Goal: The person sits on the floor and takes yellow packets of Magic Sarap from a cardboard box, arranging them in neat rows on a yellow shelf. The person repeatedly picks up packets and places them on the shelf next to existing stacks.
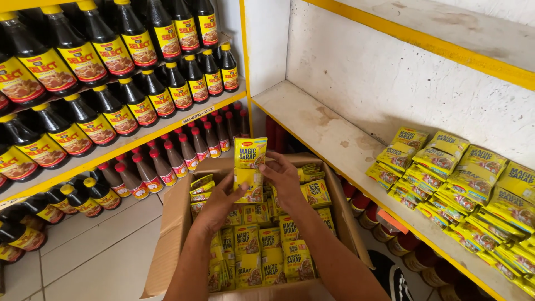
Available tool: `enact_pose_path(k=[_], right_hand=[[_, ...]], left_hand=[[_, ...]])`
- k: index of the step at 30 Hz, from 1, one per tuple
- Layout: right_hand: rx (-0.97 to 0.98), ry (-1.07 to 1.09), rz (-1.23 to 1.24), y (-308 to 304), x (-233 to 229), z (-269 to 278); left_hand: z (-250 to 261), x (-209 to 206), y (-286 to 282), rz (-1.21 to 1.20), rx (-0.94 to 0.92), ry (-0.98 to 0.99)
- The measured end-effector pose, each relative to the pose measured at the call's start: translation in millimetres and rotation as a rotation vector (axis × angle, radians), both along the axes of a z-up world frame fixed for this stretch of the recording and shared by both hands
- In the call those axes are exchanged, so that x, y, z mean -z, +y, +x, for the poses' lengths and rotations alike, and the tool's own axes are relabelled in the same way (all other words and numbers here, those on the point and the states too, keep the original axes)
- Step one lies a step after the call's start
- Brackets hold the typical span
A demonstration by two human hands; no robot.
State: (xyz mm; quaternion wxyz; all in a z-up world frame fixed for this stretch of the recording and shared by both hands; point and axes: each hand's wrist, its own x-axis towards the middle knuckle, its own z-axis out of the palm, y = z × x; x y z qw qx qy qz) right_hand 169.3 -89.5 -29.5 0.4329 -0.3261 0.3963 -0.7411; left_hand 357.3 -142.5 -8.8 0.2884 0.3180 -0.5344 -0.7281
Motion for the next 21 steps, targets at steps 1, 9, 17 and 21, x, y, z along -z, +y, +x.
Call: enact_pose_path(k=[1, 9, 17, 21], right_hand=[[0.001, 0.001, 0.0, -2.0, 3.9, -1.4], [0.016, 0.009, 0.169, -7.6, 8.2, -4.4], [-0.258, 0.245, 0.36, 7.2, -7.2, 13.3], [-0.244, 0.301, 0.351, 10.0, 1.9, 6.4]], left_hand=[[1.5, -3.3, 2.7, 0.0, 0.001, 0.001], [-0.9, 21.2, -11.4, -0.031, 0.061, 0.025], [2.5, 29.0, -21.8, -0.024, -0.083, 0.084], [-2.9, 42.8, -24.3, 0.029, -0.057, 0.088]])
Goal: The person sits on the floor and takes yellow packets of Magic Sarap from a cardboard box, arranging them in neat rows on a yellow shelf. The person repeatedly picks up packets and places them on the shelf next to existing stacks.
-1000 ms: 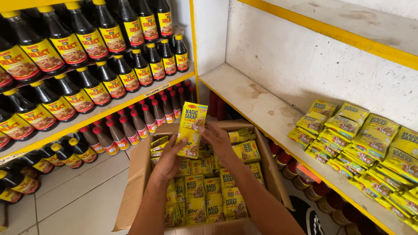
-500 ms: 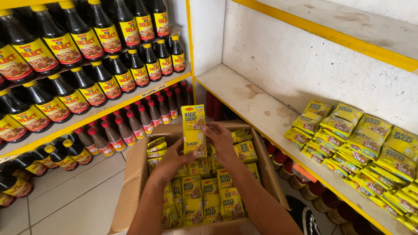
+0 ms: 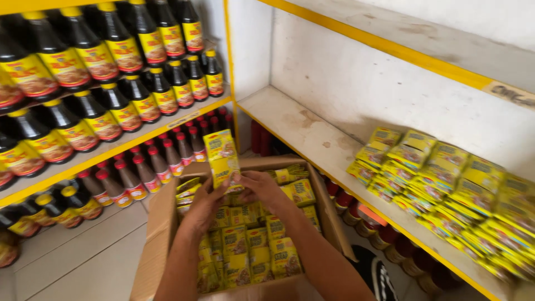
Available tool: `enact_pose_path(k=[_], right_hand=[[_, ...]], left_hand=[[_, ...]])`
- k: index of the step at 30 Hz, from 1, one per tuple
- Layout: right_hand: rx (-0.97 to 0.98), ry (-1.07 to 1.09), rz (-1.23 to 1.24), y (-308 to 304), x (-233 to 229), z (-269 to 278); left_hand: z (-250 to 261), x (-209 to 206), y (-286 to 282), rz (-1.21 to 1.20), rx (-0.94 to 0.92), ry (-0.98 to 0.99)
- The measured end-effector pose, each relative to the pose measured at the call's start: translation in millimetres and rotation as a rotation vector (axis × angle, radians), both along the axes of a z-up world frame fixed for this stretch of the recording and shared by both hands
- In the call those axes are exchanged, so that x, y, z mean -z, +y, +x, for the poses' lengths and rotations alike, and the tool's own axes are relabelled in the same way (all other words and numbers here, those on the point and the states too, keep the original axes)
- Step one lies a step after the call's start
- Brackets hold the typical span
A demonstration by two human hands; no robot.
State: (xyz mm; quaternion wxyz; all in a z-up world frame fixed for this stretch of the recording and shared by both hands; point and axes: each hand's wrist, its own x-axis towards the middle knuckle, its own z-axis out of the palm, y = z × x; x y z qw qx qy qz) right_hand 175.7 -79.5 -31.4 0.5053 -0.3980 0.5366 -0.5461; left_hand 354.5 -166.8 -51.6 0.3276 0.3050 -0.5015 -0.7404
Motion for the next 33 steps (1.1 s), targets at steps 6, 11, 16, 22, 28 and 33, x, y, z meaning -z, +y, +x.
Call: enact_pose_path(k=[6, 11, 16, 22, 28, 33], right_hand=[[0.127, 0.155, -0.141, 19.1, -7.0, -10.9], [0.325, 0.317, -0.187, 69.3, -48.0, -11.8], [0.456, 0.465, -0.283, 109.4, -50.9, -43.8], [0.687, 0.698, -0.345, 149.3, -59.4, -89.0], [0.787, 0.781, -0.233, 177.6, -57.3, -131.0], [0.837, 0.902, -0.222, 195.1, -28.2, -150.0]], left_hand=[[-12.0, -5.2, 18.8, 0.012, 0.198, 0.242], [-44.1, -19.1, 28.3, 0.02, 0.215, 0.176], [-111.1, -50.2, 41.3, 0.02, 0.309, 0.191], [-230.1, -64.4, 56.2, -0.057, 0.364, 0.181], [-329.7, -54.9, 82.1, -0.02, 0.479, 0.197], [-365.2, -56.0, 96.0, -0.13, 0.599, 0.123]])
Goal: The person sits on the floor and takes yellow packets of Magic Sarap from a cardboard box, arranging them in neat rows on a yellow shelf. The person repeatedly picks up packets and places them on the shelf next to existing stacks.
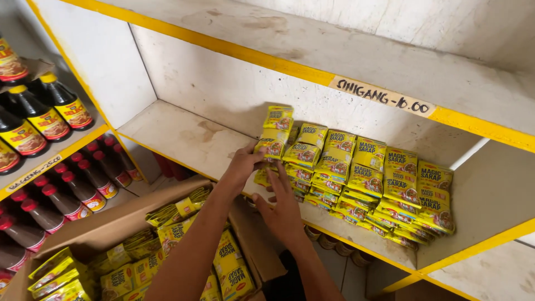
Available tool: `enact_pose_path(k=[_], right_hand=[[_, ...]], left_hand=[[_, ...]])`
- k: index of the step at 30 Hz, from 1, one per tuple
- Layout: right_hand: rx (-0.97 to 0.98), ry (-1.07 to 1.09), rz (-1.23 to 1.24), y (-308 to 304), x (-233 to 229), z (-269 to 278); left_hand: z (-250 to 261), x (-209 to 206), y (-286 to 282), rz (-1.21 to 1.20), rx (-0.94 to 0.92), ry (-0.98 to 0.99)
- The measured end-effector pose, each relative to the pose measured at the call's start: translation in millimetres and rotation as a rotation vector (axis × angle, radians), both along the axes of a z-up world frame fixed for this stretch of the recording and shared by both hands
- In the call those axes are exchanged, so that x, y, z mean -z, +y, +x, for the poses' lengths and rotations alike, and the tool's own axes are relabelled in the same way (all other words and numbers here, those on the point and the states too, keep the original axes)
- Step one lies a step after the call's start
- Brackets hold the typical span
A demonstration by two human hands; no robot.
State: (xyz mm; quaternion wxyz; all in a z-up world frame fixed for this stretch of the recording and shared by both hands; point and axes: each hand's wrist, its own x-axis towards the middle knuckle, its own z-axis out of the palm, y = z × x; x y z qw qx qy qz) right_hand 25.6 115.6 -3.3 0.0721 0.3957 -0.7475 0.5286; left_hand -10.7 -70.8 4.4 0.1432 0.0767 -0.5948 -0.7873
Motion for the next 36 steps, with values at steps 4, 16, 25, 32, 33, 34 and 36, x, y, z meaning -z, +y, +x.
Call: enact_pose_path(k=[4, 16, 25, 32, 33, 34, 36], right_hand=[[0.008, -0.011, 0.015, 1.9, -6.2, 4.6], [0.217, 0.201, 0.131, -13.4, -1.8, 7.6], [0.203, 0.2, 0.12, -5.6, -8.9, 13.5], [0.163, 0.2, 0.08, -3.5, -10.0, 23.3], [0.145, 0.175, 0.077, -2.8, -12.1, 26.2], [0.144, 0.177, 0.075, -3.3, -11.5, 28.5], [0.11, 0.187, 0.073, -4.4, -10.1, 33.9]], left_hand=[[-3.4, -4.9, 1.8, -0.174, 0.033, -0.115], [-7.0, -0.4, 19.3, -0.45, -0.173, -0.076], [-9.6, 13.3, 14.7, -0.448, -0.241, 0.012], [2.6, 9.8, 16.8, -0.416, -0.269, -0.026], [4.4, 9.5, 16.8, -0.398, -0.267, -0.019], [6.6, 12.9, 13.1, -0.399, -0.268, -0.017], [12.4, 20.2, 5.3, -0.402, -0.3, -0.019]])
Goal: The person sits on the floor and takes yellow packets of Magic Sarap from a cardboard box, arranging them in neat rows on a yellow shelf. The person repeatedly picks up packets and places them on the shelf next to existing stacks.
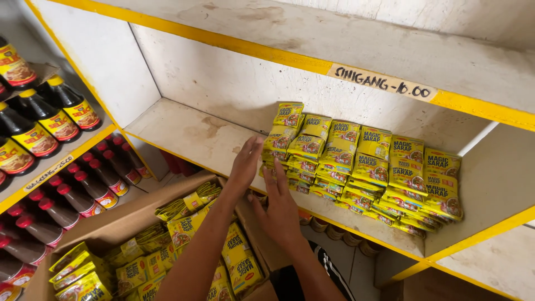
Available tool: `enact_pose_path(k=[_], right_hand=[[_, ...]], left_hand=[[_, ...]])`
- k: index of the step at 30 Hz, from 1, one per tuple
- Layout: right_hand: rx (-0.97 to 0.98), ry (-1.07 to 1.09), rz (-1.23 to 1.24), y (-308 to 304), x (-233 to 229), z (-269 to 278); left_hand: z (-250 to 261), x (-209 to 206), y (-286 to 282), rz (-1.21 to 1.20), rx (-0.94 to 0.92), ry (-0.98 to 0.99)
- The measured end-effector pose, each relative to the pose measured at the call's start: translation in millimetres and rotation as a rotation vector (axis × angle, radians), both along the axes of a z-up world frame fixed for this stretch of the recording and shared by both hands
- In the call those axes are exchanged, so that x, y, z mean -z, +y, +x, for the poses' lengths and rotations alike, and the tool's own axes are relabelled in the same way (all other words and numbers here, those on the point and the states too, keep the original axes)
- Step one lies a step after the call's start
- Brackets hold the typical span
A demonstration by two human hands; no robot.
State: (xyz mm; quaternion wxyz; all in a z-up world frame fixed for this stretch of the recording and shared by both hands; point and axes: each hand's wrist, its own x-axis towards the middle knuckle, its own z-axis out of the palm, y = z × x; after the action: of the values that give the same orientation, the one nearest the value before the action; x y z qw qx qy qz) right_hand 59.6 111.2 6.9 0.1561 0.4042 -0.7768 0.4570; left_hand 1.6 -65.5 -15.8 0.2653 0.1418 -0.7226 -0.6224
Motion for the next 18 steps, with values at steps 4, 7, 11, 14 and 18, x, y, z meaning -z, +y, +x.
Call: enact_pose_path(k=[4, 7, 11, 14, 18], right_hand=[[-0.066, 0.055, 0.014, -5.9, 6.0, 8.1], [-0.126, 0.035, 0.06, -22.2, 2.9, 16.9], [-0.216, 0.071, 0.074, -61.3, 9.1, 19.0], [-0.314, 0.117, 0.155, -96.9, 14.0, 28.0], [-0.421, 0.114, 0.584, -141.7, 22.5, 50.4]], left_hand=[[45.6, 23.7, -35.9, -0.105, -0.017, 0.054], [105.1, 26.9, -63.3, -0.136, -0.042, 0.019], [181.6, 34.4, -94.4, -0.139, -0.178, -0.113], [230.4, 44.0, -109.2, -0.051, -0.336, -0.205], [271.3, 78.3, -128.0, 0.008, -0.434, -0.198]])
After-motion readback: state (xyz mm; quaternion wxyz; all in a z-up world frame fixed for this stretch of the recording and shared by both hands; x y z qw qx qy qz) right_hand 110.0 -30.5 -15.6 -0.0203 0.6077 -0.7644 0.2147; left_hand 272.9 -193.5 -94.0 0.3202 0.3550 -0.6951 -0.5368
